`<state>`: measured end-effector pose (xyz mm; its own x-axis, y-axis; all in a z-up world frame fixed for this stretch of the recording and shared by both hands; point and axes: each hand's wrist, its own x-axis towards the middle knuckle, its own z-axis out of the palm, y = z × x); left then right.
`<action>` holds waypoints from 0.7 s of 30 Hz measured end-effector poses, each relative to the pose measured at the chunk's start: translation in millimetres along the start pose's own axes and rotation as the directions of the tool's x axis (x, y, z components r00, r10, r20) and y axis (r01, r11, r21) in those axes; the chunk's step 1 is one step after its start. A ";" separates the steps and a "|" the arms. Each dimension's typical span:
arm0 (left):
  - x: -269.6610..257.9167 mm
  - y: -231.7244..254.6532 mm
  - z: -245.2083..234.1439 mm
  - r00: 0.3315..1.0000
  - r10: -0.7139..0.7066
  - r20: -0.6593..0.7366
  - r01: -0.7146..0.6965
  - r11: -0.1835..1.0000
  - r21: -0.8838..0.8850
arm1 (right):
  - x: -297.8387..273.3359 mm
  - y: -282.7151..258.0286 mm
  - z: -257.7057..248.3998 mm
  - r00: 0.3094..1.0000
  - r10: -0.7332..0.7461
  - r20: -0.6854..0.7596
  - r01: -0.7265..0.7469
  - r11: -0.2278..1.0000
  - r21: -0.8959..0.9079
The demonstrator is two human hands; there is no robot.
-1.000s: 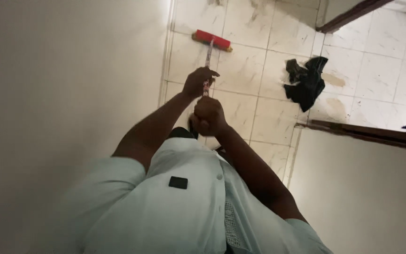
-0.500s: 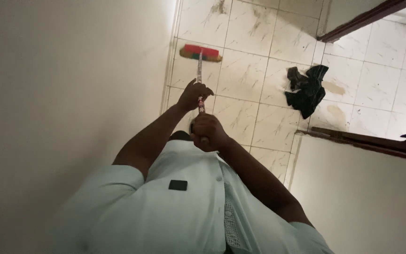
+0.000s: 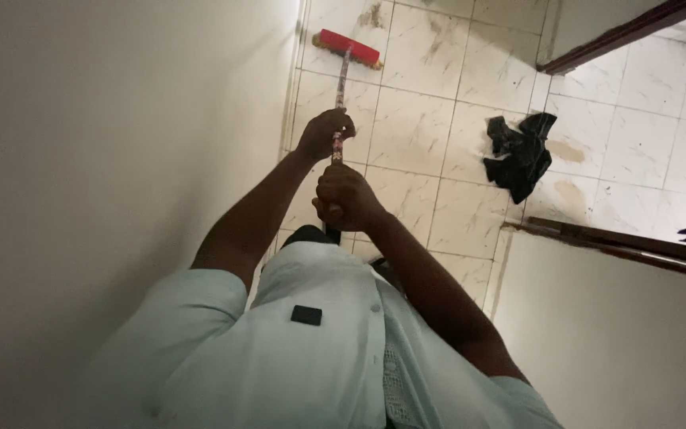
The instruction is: The person sweeps the tiled floor using a broom with a red head and a long patterned handle, gathering debris into a pile.
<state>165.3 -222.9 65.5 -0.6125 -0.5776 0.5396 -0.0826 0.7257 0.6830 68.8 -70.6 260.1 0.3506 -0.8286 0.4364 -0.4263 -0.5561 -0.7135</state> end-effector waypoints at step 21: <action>-35.5 -95.0 32.6 0.929 -0.257 0.268 0.319 0.921 -0.224 | -4.8 139.4 46.4 0.983 0.179 -0.032 -0.179 0.984 0.019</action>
<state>169.3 -259.1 -34.6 -0.7581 -0.6227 0.1936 -0.0959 0.4001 0.9114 46.4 -141.2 133.1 0.2415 -0.9165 0.3189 -0.4663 -0.3978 -0.7901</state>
